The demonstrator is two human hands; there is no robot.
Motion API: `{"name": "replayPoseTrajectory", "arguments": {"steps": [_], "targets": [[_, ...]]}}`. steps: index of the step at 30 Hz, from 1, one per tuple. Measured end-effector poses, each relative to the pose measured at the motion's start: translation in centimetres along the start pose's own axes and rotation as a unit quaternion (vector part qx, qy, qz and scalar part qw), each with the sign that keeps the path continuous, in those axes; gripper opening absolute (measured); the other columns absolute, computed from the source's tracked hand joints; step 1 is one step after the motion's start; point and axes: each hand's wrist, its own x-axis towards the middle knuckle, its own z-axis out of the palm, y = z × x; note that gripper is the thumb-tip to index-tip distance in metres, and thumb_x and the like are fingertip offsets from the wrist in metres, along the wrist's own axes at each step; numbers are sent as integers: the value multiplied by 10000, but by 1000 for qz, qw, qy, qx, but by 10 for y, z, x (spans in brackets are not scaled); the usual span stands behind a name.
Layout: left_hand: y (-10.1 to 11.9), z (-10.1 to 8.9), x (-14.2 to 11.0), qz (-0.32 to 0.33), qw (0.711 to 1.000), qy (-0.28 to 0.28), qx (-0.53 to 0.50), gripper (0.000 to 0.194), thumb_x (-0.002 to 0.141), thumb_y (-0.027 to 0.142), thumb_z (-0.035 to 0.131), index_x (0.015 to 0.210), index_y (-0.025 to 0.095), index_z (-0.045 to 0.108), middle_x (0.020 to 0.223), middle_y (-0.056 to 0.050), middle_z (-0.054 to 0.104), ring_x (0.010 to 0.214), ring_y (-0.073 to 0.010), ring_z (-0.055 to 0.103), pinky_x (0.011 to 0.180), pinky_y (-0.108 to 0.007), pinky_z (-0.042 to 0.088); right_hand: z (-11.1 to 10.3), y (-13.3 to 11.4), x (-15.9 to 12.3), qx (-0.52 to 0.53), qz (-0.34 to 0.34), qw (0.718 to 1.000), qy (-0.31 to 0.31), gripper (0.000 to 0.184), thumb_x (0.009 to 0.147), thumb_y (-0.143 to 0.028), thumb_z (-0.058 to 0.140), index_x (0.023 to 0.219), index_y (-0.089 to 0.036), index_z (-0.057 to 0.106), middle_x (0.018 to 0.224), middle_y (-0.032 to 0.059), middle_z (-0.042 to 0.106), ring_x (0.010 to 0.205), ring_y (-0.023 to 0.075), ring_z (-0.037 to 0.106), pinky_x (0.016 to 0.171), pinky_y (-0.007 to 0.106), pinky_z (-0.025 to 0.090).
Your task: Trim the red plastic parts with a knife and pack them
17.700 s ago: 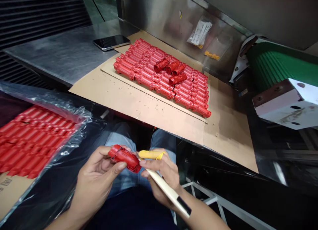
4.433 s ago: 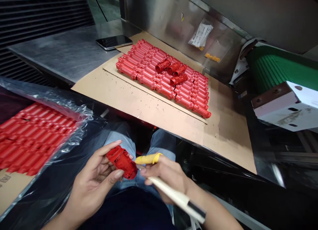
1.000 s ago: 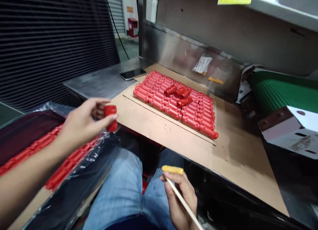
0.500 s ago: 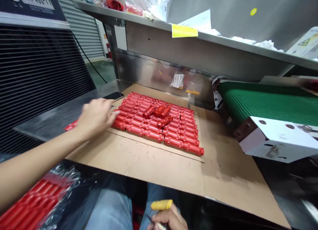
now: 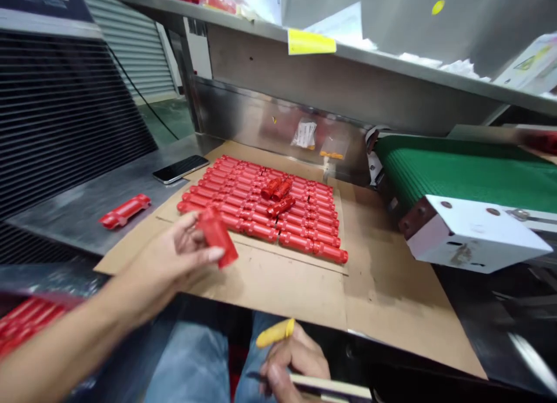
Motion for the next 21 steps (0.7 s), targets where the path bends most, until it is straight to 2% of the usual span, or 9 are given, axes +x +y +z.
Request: {"name": "replayPoseTrajectory", "arguments": {"steps": [2,3,5,7,10,12,14,17,21], "targets": [[-17,17,-67,-104,970,42,-214,1003,697,410,1084,1601,394,648,1087,-51,847,929,-287,839,868,-384,719,1,-12,10,-8,-20,999,-46,339,1157,-505,686,961,-261,815,745,38,780,705,221,760,703,335,656],[-25,28,-95,-141,951,69,-265,1017,672,358,1118,1584,429,675,1102,-56,855,943,-289,847,882,-366,721,3,-17,13,-13,-24,997,-68,263,1150,-476,714,1059,-257,829,795,33,802,708,203,753,699,316,639],[-40,47,-136,-196,920,106,-323,831,718,353,1117,1469,428,769,1091,-64,866,953,-285,853,885,-341,720,8,-23,13,-24,-8,995,-102,195,1121,-438,784,1132,-249,830,818,14,802,684,171,716,689,286,605],[-54,56,-163,-228,909,112,-331,596,841,460,1041,1391,371,829,1100,-84,879,950,-296,859,893,-369,728,11,-24,6,-21,38,993,-109,185,1106,-420,803,1064,-241,820,793,2,775,663,154,676,674,274,573],[-70,53,-186,-238,934,90,-252,522,933,581,940,1367,297,887,1003,-90,884,842,-300,853,877,-407,728,11,-21,-10,54,173,979,-90,296,1103,-511,778,1006,-232,763,750,-14,724,579,125,593,570,246,502],[-77,46,-196,-210,962,68,-159,483,934,594,933,1302,281,920,848,-61,842,713,-259,800,776,-341,696,10,-20,-19,117,271,951,-88,423,1071,-652,782,1021,-237,720,752,-24,706,518,103,523,489,221,439],[-79,43,-203,-171,979,62,-93,423,921,584,949,1219,285,925,743,-28,780,634,-219,726,660,-275,626,11,-20,-26,151,320,931,-87,520,1018,-753,801,1013,-248,677,740,-40,671,493,88,472,446,201,386],[-79,44,-207,-155,980,92,-85,392,853,542,1019,1118,291,878,730,-1,747,611,-180,652,571,-225,533,16,-24,-33,147,332,929,-66,559,974,-784,835,987,-260,641,713,-65,603,498,88,455,442,195,376],[-82,46,-207,-219,955,71,-186,369,899,595,971,962,263,826,665,16,638,558,-154,521,499,-225,464,17,-28,-43,94,275,955,-61,490,1092,-722,699,946,-257,645,718,-42,625,543,119,522,509,233,441]]}}
